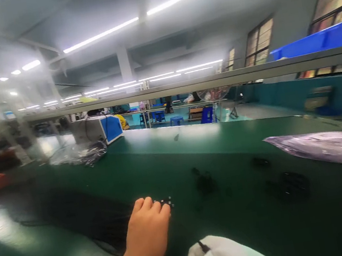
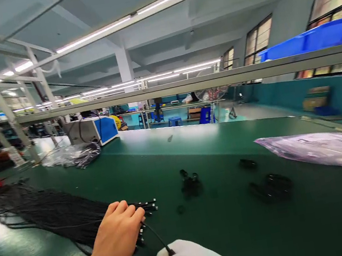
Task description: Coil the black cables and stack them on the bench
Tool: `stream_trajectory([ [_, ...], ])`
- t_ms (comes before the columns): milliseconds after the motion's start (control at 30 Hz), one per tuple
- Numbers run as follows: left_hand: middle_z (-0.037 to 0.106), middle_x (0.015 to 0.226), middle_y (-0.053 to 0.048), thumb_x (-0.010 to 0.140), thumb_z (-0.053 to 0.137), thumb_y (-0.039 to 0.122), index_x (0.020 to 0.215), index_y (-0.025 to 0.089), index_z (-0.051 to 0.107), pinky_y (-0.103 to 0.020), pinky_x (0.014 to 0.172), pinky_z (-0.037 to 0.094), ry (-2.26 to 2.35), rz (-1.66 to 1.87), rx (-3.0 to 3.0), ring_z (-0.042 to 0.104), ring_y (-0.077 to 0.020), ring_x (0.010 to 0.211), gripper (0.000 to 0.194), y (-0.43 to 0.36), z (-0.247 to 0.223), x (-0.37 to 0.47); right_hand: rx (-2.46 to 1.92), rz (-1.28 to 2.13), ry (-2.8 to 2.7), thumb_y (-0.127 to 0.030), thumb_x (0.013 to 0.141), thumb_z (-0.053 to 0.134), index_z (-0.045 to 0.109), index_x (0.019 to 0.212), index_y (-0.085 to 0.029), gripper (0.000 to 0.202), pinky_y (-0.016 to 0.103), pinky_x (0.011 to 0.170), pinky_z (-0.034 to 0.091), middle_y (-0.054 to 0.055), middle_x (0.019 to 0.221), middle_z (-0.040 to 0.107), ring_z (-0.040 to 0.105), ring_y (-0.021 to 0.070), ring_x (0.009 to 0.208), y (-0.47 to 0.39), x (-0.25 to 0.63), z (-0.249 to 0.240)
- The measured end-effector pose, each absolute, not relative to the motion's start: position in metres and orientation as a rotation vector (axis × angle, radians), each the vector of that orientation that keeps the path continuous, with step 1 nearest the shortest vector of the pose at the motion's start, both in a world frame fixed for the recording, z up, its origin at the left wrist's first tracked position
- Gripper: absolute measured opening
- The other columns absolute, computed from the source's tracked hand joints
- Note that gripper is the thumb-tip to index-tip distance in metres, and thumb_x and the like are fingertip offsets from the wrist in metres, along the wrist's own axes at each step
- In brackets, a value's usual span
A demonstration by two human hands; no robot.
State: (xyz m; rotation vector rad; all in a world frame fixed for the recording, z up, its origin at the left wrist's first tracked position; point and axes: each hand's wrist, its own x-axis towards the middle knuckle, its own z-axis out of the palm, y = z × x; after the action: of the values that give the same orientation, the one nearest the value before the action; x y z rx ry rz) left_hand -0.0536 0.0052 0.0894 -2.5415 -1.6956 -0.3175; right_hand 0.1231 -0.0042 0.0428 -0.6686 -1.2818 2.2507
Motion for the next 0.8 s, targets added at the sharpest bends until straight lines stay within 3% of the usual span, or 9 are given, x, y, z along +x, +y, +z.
stream_trajectory([
  [67,0.066,0.090,-0.003,0.085,0.053,0.022,0.101,0.026,0.064,-0.040,0.084,0.036,-1.745,-0.419,-2.814,0.054,-0.0249,0.090,0.020,0.004,0.096,-0.047,-0.572,2.313,-1.162,-0.023,0.062,0.062,0.071,0.076,-0.001,0.028,0.019,0.059,0.041,0.008,0.066,0.064,0.058,0.0114,0.059,-0.005,0.125,0.031],
  [133,0.066,0.089,0.001,0.085,0.054,0.026,0.094,0.027,0.064,-0.032,0.079,0.038,-1.766,-0.569,-3.042,0.055,-0.0199,0.087,0.014,0.003,0.102,-0.043,-0.460,2.348,-1.097,-0.027,0.065,0.061,0.071,0.082,0.001,0.034,0.020,0.059,0.041,0.011,0.073,0.067,0.060,0.0129,0.062,-0.007,0.130,0.022],
  [233,0.065,0.081,0.004,0.085,0.050,0.020,0.074,0.024,0.063,-0.029,0.078,0.035,-1.675,-0.596,-3.199,0.055,-0.0153,0.080,0.018,0.001,0.107,-0.034,-0.368,2.355,-1.123,-0.046,0.075,0.059,0.070,0.087,-0.002,0.047,0.025,0.067,0.044,0.013,0.081,0.068,0.062,0.0165,0.070,-0.011,0.137,0.017],
  [333,0.065,0.079,0.005,0.083,0.052,0.015,0.073,0.024,0.063,-0.028,0.078,0.033,-1.548,-0.475,-3.272,0.054,-0.0142,0.079,0.018,0.005,0.110,-0.022,-0.343,2.368,-1.133,-0.061,0.081,0.047,0.067,0.093,-0.007,0.059,0.032,0.071,0.046,0.012,0.080,0.068,0.063,0.0212,0.074,-0.013,0.141,0.014],
  [400,0.065,0.078,0.005,0.084,0.052,0.018,0.072,0.024,0.063,-0.028,0.077,0.032,-1.504,-0.421,-3.285,0.054,-0.0144,0.078,0.017,0.009,0.112,-0.014,-0.384,2.332,-1.134,-0.058,0.080,0.051,0.067,0.093,-0.009,0.054,0.033,0.071,0.046,0.011,0.079,0.068,0.063,0.0221,0.075,-0.012,0.142,0.008],
  [500,0.065,0.077,0.004,0.086,0.054,0.024,0.071,0.024,0.064,-0.029,0.077,0.033,-1.468,-0.393,-3.291,0.054,-0.0156,0.079,0.018,0.013,0.110,-0.002,-0.488,2.249,-1.149,-0.041,0.074,0.064,0.068,0.084,-0.007,0.036,0.026,0.064,0.044,0.009,0.074,0.068,0.061,0.0175,0.067,-0.010,0.142,0.000],
  [600,0.066,0.082,0.002,0.091,0.047,0.027,0.079,0.026,0.066,-0.028,0.076,0.037,-1.432,-0.556,-3.278,0.056,-0.0167,0.081,0.022,0.019,0.093,-0.003,-0.474,2.225,-1.135,-0.033,0.071,0.066,0.069,0.077,-0.004,0.030,0.022,0.055,0.039,0.008,0.068,0.068,0.059,0.0133,0.058,-0.009,0.150,0.006],
  [700,0.067,0.091,-0.002,0.094,0.036,0.029,0.095,0.028,0.066,-0.032,0.077,0.042,-1.448,-0.751,-3.051,0.058,-0.0205,0.086,0.030,0.034,0.058,-0.030,-0.378,2.164,-1.047,-0.046,0.071,0.067,0.070,0.080,-0.005,0.042,0.021,0.058,0.039,0.006,0.066,0.067,0.060,0.0114,0.059,-0.011,0.169,0.025],
  [800,0.070,0.097,-0.006,0.090,0.042,0.029,0.095,0.028,0.067,-0.041,0.082,0.045,-1.666,-0.775,-2.673,0.061,-0.0270,0.090,0.026,0.044,0.023,-0.062,-0.181,2.189,-0.794,-0.058,0.074,0.063,0.066,0.091,-0.017,0.045,0.026,0.065,0.044,0.000,0.070,0.068,0.062,0.0124,0.063,-0.009,0.189,0.045],
])
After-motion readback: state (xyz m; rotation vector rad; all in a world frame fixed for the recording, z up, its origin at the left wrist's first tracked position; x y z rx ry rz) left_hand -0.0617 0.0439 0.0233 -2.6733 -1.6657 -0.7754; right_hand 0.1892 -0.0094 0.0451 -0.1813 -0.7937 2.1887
